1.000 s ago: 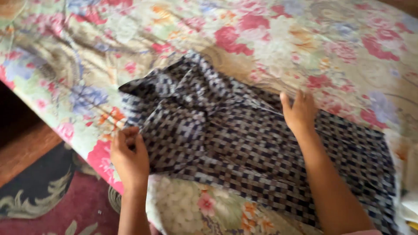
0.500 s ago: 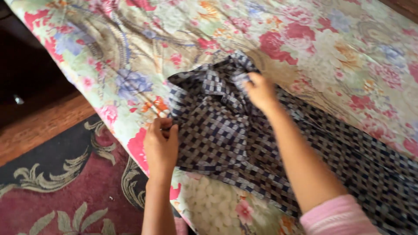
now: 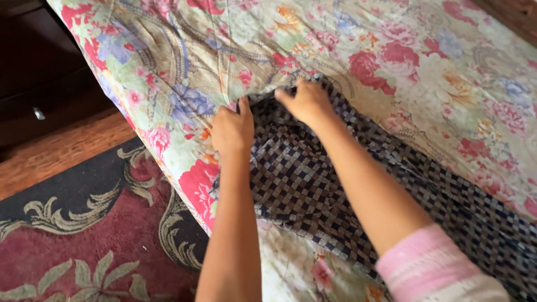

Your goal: The person folds a checkered shirt on a bed. They button the collar, smooth the fabric, fold the sleeves inward, fold the shirt in half lengthwise, then fold it into thirds and place it on a nearby stack of folded clothes.

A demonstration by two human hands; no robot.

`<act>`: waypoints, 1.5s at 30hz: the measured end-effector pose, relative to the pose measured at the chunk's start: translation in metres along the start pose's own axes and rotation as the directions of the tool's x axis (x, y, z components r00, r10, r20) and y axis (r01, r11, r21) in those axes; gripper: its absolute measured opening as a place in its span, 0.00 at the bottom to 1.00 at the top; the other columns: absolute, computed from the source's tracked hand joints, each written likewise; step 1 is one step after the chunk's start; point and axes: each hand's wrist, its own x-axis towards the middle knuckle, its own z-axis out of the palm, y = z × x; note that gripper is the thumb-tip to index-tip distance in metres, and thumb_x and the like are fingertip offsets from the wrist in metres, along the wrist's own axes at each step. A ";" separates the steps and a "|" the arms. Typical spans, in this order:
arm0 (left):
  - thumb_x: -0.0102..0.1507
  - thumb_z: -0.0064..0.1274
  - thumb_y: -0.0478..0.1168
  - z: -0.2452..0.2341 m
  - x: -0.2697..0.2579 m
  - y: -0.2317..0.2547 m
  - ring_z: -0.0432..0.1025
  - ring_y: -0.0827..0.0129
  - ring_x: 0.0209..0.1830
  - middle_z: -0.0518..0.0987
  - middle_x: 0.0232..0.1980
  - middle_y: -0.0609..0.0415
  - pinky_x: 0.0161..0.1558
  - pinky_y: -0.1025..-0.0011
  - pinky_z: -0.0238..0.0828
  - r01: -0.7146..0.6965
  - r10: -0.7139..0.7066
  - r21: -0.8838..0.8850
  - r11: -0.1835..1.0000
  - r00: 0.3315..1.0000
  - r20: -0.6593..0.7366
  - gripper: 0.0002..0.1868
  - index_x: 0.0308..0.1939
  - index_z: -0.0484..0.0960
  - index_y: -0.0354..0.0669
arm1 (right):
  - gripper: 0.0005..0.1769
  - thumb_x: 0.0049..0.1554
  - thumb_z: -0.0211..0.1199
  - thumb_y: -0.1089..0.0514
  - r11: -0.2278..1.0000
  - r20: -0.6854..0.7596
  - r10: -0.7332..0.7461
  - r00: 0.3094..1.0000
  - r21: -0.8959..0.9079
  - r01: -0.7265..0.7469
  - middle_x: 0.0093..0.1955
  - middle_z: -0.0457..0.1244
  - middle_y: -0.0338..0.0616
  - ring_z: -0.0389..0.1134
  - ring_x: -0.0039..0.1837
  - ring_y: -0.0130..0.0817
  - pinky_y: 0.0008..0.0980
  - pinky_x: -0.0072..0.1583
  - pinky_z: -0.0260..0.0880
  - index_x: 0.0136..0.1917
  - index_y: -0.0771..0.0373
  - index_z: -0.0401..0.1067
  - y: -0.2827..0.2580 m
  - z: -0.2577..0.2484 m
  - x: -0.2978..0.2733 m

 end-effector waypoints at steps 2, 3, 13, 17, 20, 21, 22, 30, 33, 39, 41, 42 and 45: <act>0.59 0.54 0.59 -0.006 0.013 -0.001 0.78 0.41 0.42 0.83 0.40 0.33 0.50 0.51 0.74 -0.039 0.033 0.037 0.999 0.988 0.152 0.28 0.38 0.85 0.33 | 0.24 0.54 0.68 0.49 0.994 0.027 -0.024 0.999 -0.109 0.027 0.65 0.68 0.51 0.67 0.67 0.45 0.43 0.67 0.68 0.63 0.57 0.75 0.001 0.003 0.014; 0.59 0.53 0.54 -0.013 0.016 -0.005 0.80 0.45 0.40 0.85 0.36 0.34 0.50 0.55 0.75 -0.052 0.049 0.003 0.999 0.968 0.247 0.24 0.37 0.87 0.33 | 0.23 0.54 0.64 0.51 0.999 0.110 0.045 0.993 -0.012 -0.044 0.64 0.70 0.51 0.70 0.65 0.46 0.42 0.66 0.71 0.63 0.55 0.77 0.004 0.001 0.019; 0.60 0.48 0.32 -0.026 0.001 -0.017 0.74 0.65 0.22 0.78 0.31 0.47 0.22 0.68 0.80 0.273 0.062 -0.483 0.832 0.820 0.570 0.13 0.43 0.83 0.27 | 0.17 0.50 0.68 0.58 0.988 0.169 -0.099 0.981 0.130 0.077 0.52 0.72 0.47 0.73 0.51 0.41 0.38 0.55 0.72 0.54 0.52 0.81 0.021 -0.003 0.015; 0.58 0.44 0.32 -0.015 0.011 -0.031 0.73 0.69 0.27 0.81 0.31 0.53 0.27 0.68 0.71 0.488 -0.038 -0.476 0.732 0.727 0.686 0.17 0.44 0.86 0.35 | 0.22 0.51 0.58 0.66 0.938 0.324 0.080 0.943 0.295 -0.181 0.46 0.70 0.44 0.66 0.45 0.40 0.42 0.47 0.65 0.55 0.50 0.80 0.053 -0.014 0.032; 0.59 0.43 0.34 -0.006 0.019 -0.033 0.71 0.67 0.31 0.79 0.32 0.53 0.35 0.62 0.69 0.555 -0.076 -0.462 0.692 0.692 0.718 0.18 0.45 0.88 0.36 | 0.20 0.53 0.54 0.66 0.882 0.419 0.125 0.899 0.368 -0.294 0.45 0.67 0.39 0.62 0.50 0.34 0.36 0.52 0.63 0.54 0.53 0.78 0.064 -0.014 0.051; 0.60 0.45 0.37 -0.002 0.021 -0.032 0.70 0.67 0.32 0.79 0.32 0.54 0.38 0.61 0.67 0.558 -0.117 -0.431 0.709 0.696 0.708 0.18 0.46 0.89 0.38 | 0.20 0.52 0.55 0.67 0.863 0.441 0.116 0.890 0.400 -0.310 0.50 0.67 0.39 0.62 0.55 0.36 0.38 0.56 0.61 0.54 0.54 0.78 0.064 -0.009 0.054; 0.60 0.46 0.39 0.000 0.021 -0.030 0.70 0.66 0.33 0.78 0.33 0.55 0.41 0.59 0.65 0.560 -0.157 -0.400 0.725 0.701 0.696 0.18 0.46 0.89 0.39 | 0.20 0.51 0.55 0.68 0.841 0.461 0.105 0.881 0.431 -0.326 0.55 0.68 0.39 0.62 0.61 0.37 0.40 0.60 0.60 0.54 0.54 0.78 0.065 -0.005 0.055; 0.54 0.68 0.58 -0.002 0.015 0.001 0.76 0.48 0.49 0.80 0.47 0.38 0.51 0.55 0.72 -0.518 0.470 0.031 0.855 0.798 0.377 0.32 0.51 0.81 0.36 | 0.17 0.59 0.59 0.47 0.819 0.564 0.093 0.821 0.425 -0.385 0.76 0.61 0.41 0.49 0.82 0.45 0.63 0.74 0.45 0.61 0.45 0.75 0.061 0.005 0.039; 0.51 0.72 0.56 0.008 0.023 0.023 0.74 0.45 0.53 0.79 0.51 0.40 0.50 0.54 0.73 -0.610 0.464 0.225 0.760 0.751 0.470 0.32 0.50 0.82 0.39 | 0.20 0.58 0.63 0.39 0.821 0.511 0.065 0.857 0.461 -0.337 0.75 0.60 0.41 0.51 0.80 0.46 0.60 0.73 0.51 0.61 0.46 0.75 0.064 0.000 0.037; 0.61 0.62 0.39 0.041 0.039 0.040 0.77 0.45 0.48 0.81 0.49 0.43 0.45 0.52 0.75 -0.814 0.686 0.233 0.533 0.576 0.444 0.10 0.46 0.84 0.45 | 0.16 0.60 0.65 0.44 0.878 0.478 0.107 0.872 0.366 -0.309 0.69 0.64 0.43 0.59 0.73 0.43 0.50 0.69 0.59 0.59 0.48 0.77 0.076 0.023 0.053; 0.64 0.61 0.36 0.044 0.047 0.040 0.79 0.45 0.44 0.81 0.47 0.41 0.44 0.54 0.77 -0.824 0.728 0.177 0.539 0.561 0.394 0.06 0.44 0.82 0.42 | 0.15 0.59 0.65 0.47 0.919 0.480 0.066 0.875 0.313 -0.241 0.63 0.69 0.42 0.68 0.64 0.40 0.45 0.63 0.67 0.58 0.51 0.76 0.081 0.031 0.054; 0.61 0.63 0.38 0.042 0.051 0.037 0.79 0.45 0.44 0.82 0.47 0.41 0.45 0.54 0.77 -0.821 0.751 0.106 0.561 0.558 0.353 0.09 0.42 0.82 0.41 | 0.15 0.60 0.64 0.51 0.946 0.393 -0.004 0.919 0.298 -0.123 0.59 0.70 0.43 0.69 0.59 0.39 0.44 0.60 0.69 0.60 0.52 0.76 0.085 0.032 0.051; 0.58 0.65 0.40 0.040 0.054 0.035 0.79 0.46 0.44 0.82 0.45 0.41 0.44 0.55 0.76 -0.839 0.794 0.060 0.540 0.532 0.295 0.12 0.40 0.80 0.40 | 0.14 0.65 0.58 0.57 0.947 0.121 -0.213 0.970 0.269 0.174 0.52 0.73 0.44 0.73 0.49 0.34 0.39 0.54 0.73 0.62 0.54 0.76 0.086 0.028 0.036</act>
